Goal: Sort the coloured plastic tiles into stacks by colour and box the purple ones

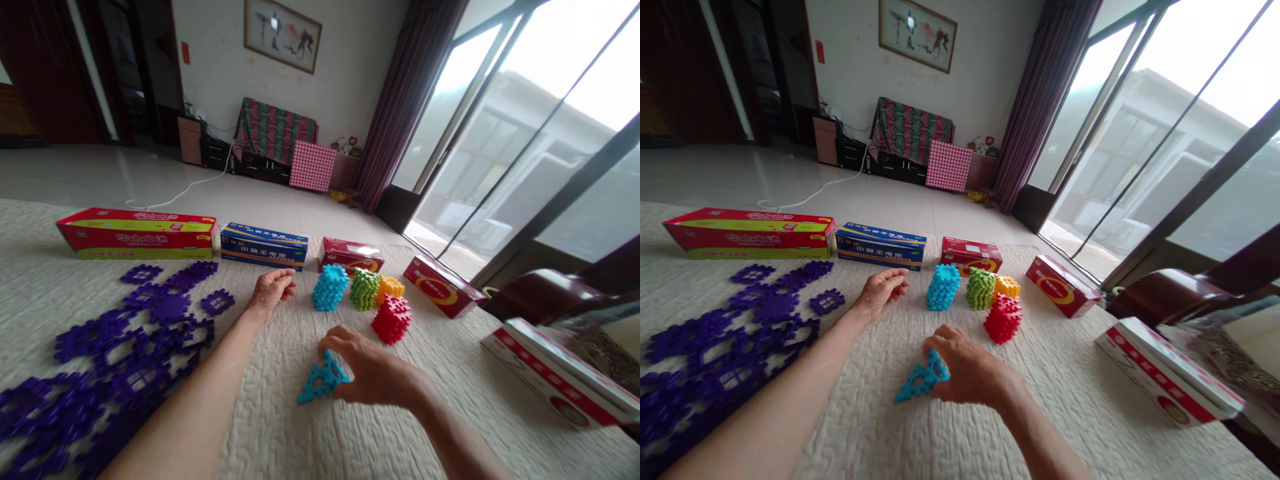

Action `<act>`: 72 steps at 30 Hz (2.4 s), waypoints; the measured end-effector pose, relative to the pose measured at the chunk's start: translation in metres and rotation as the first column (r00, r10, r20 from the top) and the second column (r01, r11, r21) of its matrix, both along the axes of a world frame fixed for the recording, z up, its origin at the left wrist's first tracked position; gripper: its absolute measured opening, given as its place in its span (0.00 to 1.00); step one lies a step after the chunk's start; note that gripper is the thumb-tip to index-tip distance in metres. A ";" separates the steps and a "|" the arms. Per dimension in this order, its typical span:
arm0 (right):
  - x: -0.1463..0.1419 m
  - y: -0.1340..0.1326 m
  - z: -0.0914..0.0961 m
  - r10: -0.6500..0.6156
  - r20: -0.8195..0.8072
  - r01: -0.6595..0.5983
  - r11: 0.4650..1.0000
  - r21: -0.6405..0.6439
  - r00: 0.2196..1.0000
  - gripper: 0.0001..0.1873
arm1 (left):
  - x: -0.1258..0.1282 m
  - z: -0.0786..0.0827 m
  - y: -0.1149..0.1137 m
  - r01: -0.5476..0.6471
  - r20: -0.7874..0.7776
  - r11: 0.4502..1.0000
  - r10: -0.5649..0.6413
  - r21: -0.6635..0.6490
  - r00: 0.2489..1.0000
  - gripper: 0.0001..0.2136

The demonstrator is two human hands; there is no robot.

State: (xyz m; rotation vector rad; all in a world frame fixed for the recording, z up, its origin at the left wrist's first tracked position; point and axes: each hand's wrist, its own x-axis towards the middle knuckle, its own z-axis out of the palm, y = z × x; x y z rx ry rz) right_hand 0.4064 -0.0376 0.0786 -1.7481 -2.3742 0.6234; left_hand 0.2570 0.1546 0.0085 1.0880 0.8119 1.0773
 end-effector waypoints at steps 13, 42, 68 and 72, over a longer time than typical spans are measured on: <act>0.004 0.002 -0.002 -0.027 -0.024 0.028 1.000 0.003 0.999 0.20 | -0.002 0.008 -0.005 -0.012 -0.027 1.000 0.012 0.003 1.000 0.14; 0.016 0.019 -0.014 -0.169 -0.225 0.195 0.975 0.102 0.960 0.12 | 0.000 -0.001 0.001 -0.007 -0.027 1.000 0.007 0.023 1.000 0.14; 0.016 0.014 -0.016 0.037 -0.032 -0.029 0.977 0.211 0.999 0.27 | 0.000 -0.001 0.000 -0.004 -0.026 1.000 0.005 0.025 1.000 0.14; 0.012 0.015 -0.022 -0.022 0.012 0.019 0.979 0.204 1.000 0.22 | 0.001 0.000 0.000 -0.002 -0.031 1.000 0.003 0.026 1.000 0.14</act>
